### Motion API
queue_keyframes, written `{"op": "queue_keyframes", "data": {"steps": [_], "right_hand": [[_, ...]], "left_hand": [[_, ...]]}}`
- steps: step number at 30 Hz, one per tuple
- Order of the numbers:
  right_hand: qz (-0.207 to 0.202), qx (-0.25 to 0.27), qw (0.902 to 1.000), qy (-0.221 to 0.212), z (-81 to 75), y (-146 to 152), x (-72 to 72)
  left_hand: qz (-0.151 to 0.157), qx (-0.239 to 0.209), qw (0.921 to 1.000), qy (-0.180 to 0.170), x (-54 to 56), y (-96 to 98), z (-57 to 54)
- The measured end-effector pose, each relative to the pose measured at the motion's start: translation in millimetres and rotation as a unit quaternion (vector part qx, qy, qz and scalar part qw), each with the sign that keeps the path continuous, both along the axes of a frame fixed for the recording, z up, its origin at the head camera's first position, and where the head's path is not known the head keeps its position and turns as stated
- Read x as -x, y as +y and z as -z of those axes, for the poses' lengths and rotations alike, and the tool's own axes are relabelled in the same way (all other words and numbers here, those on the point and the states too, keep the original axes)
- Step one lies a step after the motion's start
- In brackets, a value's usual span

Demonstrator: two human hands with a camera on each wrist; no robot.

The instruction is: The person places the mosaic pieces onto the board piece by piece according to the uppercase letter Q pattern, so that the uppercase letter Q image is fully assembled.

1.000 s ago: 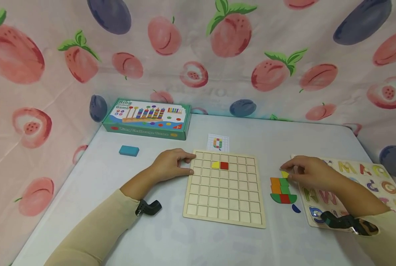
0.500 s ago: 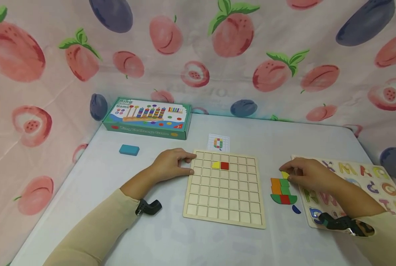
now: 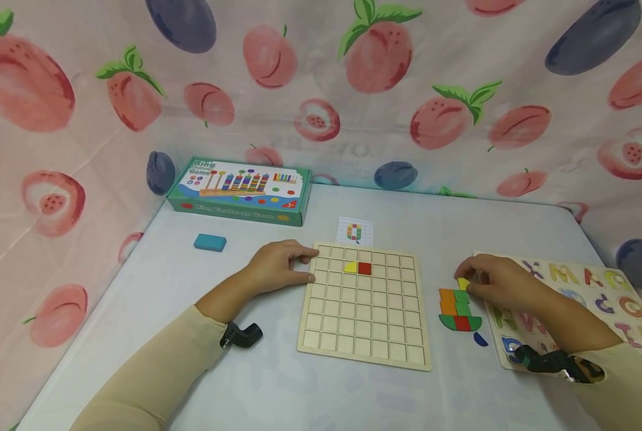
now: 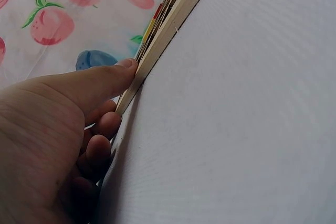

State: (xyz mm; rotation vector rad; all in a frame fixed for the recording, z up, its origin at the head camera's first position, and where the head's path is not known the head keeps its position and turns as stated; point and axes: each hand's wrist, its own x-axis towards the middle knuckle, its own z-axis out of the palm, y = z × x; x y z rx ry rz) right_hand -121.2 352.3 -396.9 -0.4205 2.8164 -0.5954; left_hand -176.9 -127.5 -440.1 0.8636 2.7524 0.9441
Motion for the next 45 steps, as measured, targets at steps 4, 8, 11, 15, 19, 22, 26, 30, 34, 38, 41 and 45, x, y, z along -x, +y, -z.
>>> {"op": "queue_keyframes", "data": {"steps": [4,8,11,15,19,22,26,30,34,38,41,45], "right_hand": [[0.015,0.000,0.9998,-0.011,0.2,-0.7,0.8],[0.020,-0.004,0.9997,-0.012,-0.2,-1.1,1.5],[0.021,-0.007,0.9997,-0.007,-1.7,-0.7,1.7],[0.022,0.000,0.9997,-0.008,-5.8,-1.3,2.4],[0.018,0.021,0.9996,-0.006,-10.5,-2.7,4.8],[0.013,0.035,0.9993,0.003,-13.9,-5.0,8.2],[0.009,0.046,0.9989,0.008,-17.3,-11.8,12.4],[0.004,0.057,0.9984,0.003,-19.3,-21.1,15.9],[-0.002,0.066,0.9978,-0.002,-21.0,-32.2,20.8],[-0.015,0.082,0.9965,-0.001,-20.7,-43.8,26.2],[-0.023,0.094,0.9953,0.001,-19.1,-53.3,29.6],[-0.021,0.106,0.9941,-0.005,-15.7,-66.2,32.7]], "left_hand": [[-0.001,0.001,1.0000,0.001,0.2,-0.1,0.3],[-0.001,0.003,1.0000,-0.002,0.0,0.1,0.1],[-0.002,0.004,1.0000,-0.003,-0.1,0.3,-0.3],[-0.001,0.004,1.0000,0.000,0.4,0.2,-0.6],[0.001,0.003,1.0000,0.000,0.6,0.1,-1.2],[0.001,0.003,1.0000,0.000,0.8,-0.2,-0.9],[0.002,0.004,1.0000,0.000,0.8,-0.5,-0.5],[0.003,0.005,1.0000,0.001,0.6,0.1,-0.8],[0.002,0.005,1.0000,0.002,0.6,0.5,-1.1],[0.002,0.007,1.0000,0.003,0.6,0.5,-1.5],[0.001,0.007,1.0000,0.004,0.7,0.4,-1.3],[0.001,0.006,1.0000,0.004,0.4,0.5,-1.4]]}}
